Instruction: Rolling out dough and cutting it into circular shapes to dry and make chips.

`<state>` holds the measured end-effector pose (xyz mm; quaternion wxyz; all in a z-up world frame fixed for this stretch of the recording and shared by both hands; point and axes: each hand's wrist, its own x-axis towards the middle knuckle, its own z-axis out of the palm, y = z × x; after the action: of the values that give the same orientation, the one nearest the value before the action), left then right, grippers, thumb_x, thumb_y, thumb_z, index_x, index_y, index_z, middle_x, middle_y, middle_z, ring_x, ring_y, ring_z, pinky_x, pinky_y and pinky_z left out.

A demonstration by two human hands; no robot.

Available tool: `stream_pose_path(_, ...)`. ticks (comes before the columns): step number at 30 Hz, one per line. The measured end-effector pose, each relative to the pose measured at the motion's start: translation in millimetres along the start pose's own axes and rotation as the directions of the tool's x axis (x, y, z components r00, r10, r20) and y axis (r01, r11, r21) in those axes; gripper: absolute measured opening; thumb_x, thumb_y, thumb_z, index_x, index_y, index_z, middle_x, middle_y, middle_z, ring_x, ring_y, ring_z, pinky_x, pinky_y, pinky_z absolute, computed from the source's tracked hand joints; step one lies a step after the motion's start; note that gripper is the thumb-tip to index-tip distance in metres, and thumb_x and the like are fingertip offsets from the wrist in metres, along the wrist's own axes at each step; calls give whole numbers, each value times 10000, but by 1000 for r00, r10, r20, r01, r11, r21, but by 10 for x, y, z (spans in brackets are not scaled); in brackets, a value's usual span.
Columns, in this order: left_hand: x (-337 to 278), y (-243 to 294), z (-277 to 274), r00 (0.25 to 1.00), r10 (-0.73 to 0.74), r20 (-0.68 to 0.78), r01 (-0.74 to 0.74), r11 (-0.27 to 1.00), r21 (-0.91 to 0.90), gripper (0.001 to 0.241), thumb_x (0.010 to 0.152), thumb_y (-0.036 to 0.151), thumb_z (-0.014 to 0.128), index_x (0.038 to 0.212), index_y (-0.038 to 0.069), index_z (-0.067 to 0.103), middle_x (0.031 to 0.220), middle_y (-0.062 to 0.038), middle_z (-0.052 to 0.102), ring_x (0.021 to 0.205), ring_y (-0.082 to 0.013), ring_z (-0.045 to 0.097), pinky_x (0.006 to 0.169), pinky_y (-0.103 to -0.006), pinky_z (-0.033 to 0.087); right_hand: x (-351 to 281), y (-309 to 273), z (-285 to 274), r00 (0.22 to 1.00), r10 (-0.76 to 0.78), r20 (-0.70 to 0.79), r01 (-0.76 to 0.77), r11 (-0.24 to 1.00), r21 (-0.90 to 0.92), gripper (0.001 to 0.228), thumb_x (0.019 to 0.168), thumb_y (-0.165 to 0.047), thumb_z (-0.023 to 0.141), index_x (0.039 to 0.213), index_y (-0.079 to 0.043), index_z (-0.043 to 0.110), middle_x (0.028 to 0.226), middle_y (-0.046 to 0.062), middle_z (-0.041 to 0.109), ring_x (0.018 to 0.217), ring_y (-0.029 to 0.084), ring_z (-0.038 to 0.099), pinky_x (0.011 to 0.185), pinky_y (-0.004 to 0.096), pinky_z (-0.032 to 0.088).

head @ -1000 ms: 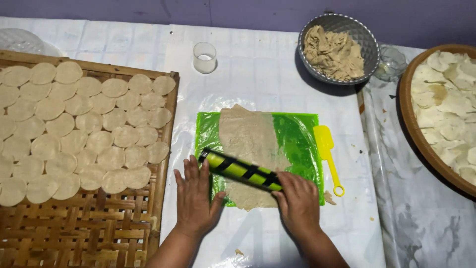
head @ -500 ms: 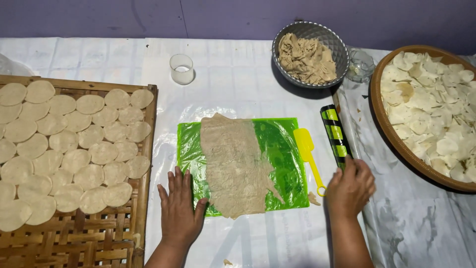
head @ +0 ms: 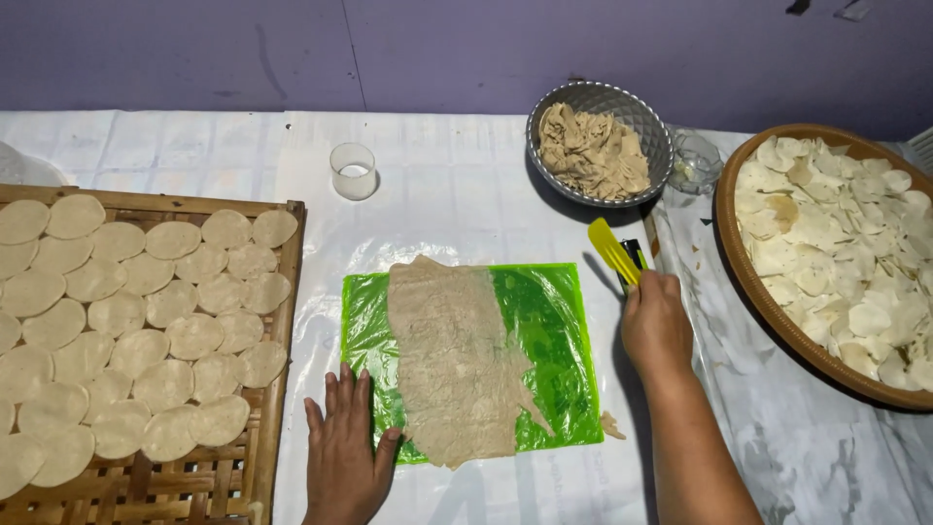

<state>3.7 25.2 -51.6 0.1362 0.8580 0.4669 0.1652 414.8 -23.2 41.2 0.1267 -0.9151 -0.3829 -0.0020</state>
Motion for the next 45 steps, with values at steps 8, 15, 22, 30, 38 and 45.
stream_pose_path(8,-39,-33,67,999,-24,-29,22,998,-64,782,1002,544,357,1562,4,284,1680,-257,197,1566,-443,129,1219,-650,43,984,-78,-28,988,-118,-95,119,993,5,470,858,11,702,1312,-94,638,1566,-41,446,1103,281,645,931,467,526)
stream_pose_path(15,-42,-58,121,998,-23,-56,19,997,-80,799,971,536,427,1556,4,307,1679,-260,211,1562,-459,152,1209,-662,71,1272,-229,145,951,-272,-149,264,962,-70,148,883,-129,795,882,-78,656,896,47,698,787,222,669,759,416,543)
stream_pose_path(22,-39,-83,83,999,-27,-42,19,981,-195,780,967,510,424,1546,-4,324,1681,-268,204,1562,-478,134,1200,-679,49,1134,-1157,294,967,-216,134,185,960,209,476,938,-377,713,1258,-45,597,1176,142,676,1048,341,656,875,494,503)
stream_pose_path(30,399,116,-500,999,-43,20,47,944,-328,704,1013,536,235,1556,96,326,1671,-155,273,1575,-368,115,1211,-678,-75,1249,-641,-680,947,-6,322,-73,969,235,293,1107,-188,453,1360,-99,570,977,103,714,807,213,669,763,411,532)
stream_pose_path(38,1905,1288,-546,950,48,309,211,630,-748,731,980,262,633,1603,87,294,1501,-285,486,1339,-419,560,1124,-557,461,1515,-266,-375,928,-80,364,145,977,-154,389,1051,-428,463,1315,-208,646,1197,187,739,1197,419,665,970,578,519)
stream_pose_path(45,3107,1605,907,891,22,453,417,352,-838,1086,858,217,809,1601,-15,50,1033,-220,745,747,-311,767,688,-412,679,1665,-488,-204,891,-101,444,229,941,-247,413,1028,-405,438,1315,-228,678,1199,204,750,1227,410,662,978,581,535)
